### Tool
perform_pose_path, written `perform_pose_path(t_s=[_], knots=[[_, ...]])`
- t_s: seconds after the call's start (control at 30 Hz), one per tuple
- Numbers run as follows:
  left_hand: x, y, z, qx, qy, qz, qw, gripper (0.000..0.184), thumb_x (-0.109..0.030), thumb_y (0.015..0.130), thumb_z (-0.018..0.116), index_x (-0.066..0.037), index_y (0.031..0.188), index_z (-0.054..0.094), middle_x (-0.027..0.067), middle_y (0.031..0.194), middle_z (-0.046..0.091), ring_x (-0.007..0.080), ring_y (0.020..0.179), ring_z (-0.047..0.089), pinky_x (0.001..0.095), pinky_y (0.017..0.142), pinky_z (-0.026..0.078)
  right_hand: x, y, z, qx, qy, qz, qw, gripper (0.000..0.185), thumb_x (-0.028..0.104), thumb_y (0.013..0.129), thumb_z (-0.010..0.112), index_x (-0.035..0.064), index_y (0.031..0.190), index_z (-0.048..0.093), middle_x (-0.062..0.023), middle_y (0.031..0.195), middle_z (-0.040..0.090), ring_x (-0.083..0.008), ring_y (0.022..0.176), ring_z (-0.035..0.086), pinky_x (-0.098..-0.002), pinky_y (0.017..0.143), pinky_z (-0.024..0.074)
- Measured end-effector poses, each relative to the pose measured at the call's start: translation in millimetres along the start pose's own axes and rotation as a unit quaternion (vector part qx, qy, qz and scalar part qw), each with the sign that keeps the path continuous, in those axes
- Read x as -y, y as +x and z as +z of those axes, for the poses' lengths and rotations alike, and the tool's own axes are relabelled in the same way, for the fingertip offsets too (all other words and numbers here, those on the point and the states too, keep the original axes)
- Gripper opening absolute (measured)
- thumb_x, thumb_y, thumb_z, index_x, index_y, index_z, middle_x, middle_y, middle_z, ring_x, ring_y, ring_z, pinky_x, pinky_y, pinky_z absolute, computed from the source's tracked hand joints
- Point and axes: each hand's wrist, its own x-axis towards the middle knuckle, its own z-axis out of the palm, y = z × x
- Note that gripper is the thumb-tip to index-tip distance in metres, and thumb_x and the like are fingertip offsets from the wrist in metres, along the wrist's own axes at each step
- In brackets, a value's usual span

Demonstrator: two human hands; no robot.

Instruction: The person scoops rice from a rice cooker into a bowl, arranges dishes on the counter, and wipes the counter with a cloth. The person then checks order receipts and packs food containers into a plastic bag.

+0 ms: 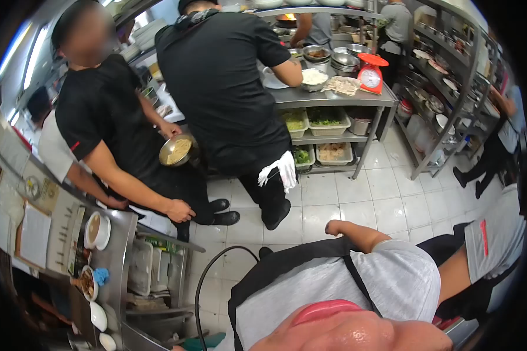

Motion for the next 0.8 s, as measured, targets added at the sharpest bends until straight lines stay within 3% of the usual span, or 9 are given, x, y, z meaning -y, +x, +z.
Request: perform_pose_path(t_s=[0.1, 0.17, 0.27, 0.3, 0.37, 0.47, 0.57, 0.67, 0.8], knots=[[-14.4, -8.2, -68.4, 0.107, 0.042, 0.011, 0.993, 0.051, -0.048, 0.065, 0.060, -0.016, 0.100, 0.041, 0.0097, 0.097, 0.049, 0.0301, 0.087, 0.051, 0.0395, 0.062, 0.045, 48.8, -24.5, -77.9, -0.038, 0.308, 0.176, 0.934, 0.021, 0.020, 0.069, 0.049, 0.0090, 0.080, 0.062, -0.0123, 0.069, 0.060, -0.0245, 0.058, 0.057, -0.0363, 0.056, 0.0448], [-13.0, -10.1, -62.6, 0.086, 0.037, 0.002, 0.996, 0.052, -0.050, 0.064, 0.060, -0.018, 0.101, 0.041, 0.0096, 0.098, 0.048, 0.0304, 0.089, 0.050, 0.0411, 0.063, 0.044, 55.3, -9.2, -102.7, -0.068, 0.310, 0.113, 0.941, 0.024, 0.023, 0.074, 0.046, 0.0066, 0.084, 0.060, -0.0072, 0.067, 0.058, -0.0160, 0.056, 0.056, -0.0293, 0.054, 0.0445], [-19.9, -8.9, -60.2, 0.091, 0.068, -0.031, 0.993, 0.054, -0.050, 0.064, 0.059, -0.017, 0.100, 0.039, 0.0131, 0.100, 0.046, 0.0331, 0.093, 0.047, 0.0411, 0.065, 0.042, 86.7, 19.2, -167.1, -0.143, 0.191, 0.007, 0.971, 0.026, 0.028, 0.077, 0.048, 0.0042, 0.082, 0.058, -0.0058, 0.066, 0.057, -0.0153, 0.057, 0.055, -0.0296, 0.058, 0.0447], [-21.7, -8.6, -64.2, 0.114, 0.060, -0.037, 0.991, 0.055, -0.050, 0.065, 0.059, -0.016, 0.103, 0.037, 0.0151, 0.103, 0.044, 0.0347, 0.096, 0.044, 0.0424, 0.068, 0.041, 122.9, 5.2, -207.5, -0.198, 0.207, -0.037, 0.957, 0.029, 0.031, 0.077, 0.045, 0.0066, 0.082, 0.060, -0.0143, 0.075, 0.059, -0.0274, 0.072, 0.057, -0.0356, 0.066, 0.0441], [-22.7, -8.4, -64.5, 0.130, 0.069, -0.040, 0.988, 0.058, -0.049, 0.067, 0.058, -0.017, 0.110, 0.035, 0.0165, 0.108, 0.041, 0.0355, 0.100, 0.041, 0.0430, 0.071, 0.039, 172.5, 5.2, -270.2, -0.285, 0.220, -0.192, 0.913, 0.021, 0.019, 0.075, 0.051, 0.0028, 0.085, 0.058, -0.0143, 0.079, 0.060, -0.0270, 0.074, 0.057, -0.0334, 0.065, 0.0453], [-22.6, -8.2, -63.6, 0.145, 0.077, -0.038, 0.986, 0.062, -0.048, 0.068, 0.057, -0.018, 0.117, 0.031, 0.0173, 0.112, 0.039, 0.0357, 0.103, 0.039, 0.0431, 0.074, 0.037, 267.9, -16.7, -360.1, -0.321, 0.175, -0.320, 0.874, 0.023, 0.017, 0.072, 0.052, 0.0034, 0.089, 0.058, -0.0148, 0.082, 0.060, -0.0280, 0.077, 0.058, -0.0345, 0.068, 0.0449], [-22.4, -8.3, -66.5, 0.157, 0.073, -0.037, 0.984, 0.065, -0.047, 0.069, 0.056, -0.017, 0.119, 0.029, 0.0172, 0.113, 0.038, 0.0353, 0.104, 0.038, 0.0427, 0.075, 0.037, 360.4, -41.6, -410.9, -0.374, 0.110, -0.341, 0.855, 0.026, 0.021, 0.073, 0.050, 0.0077, 0.094, 0.058, -0.0153, 0.085, 0.059, -0.0306, 0.080, 0.057, -0.0384, 0.071, 0.0444], [-22.2, -8.8, -68.7, 0.159, 0.062, -0.042, 0.984, 0.065, -0.047, 0.069, 0.057, -0.017, 0.119, 0.029, 0.0168, 0.113, 0.038, 0.0349, 0.104, 0.038, 0.0424, 0.075, 0.037, 427.2, -52.3, -435.2, -0.393, 0.098, -0.306, 0.861, 0.031, 0.022, 0.071, 0.050, 0.0017, 0.094, 0.055, -0.0190, 0.086, 0.058, -0.0318, 0.083, 0.056, -0.0394, 0.073, 0.0440], [-20.3, -7.2, -69.5, 0.159, 0.069, -0.043, 0.984, 0.064, -0.047, 0.069, 0.057, -0.018, 0.119, 0.029, 0.0157, 0.112, 0.038, 0.0344, 0.104, 0.038, 0.0415, 0.074, 0.037, 442.5, -25.7, -479.0, -0.418, 0.161, -0.246, 0.860, 0.035, 0.024, 0.070, 0.049, -0.0050, 0.088, 0.053, -0.0254, 0.082, 0.057, -0.0331, 0.081, 0.056, -0.0386, 0.071, 0.0441]])
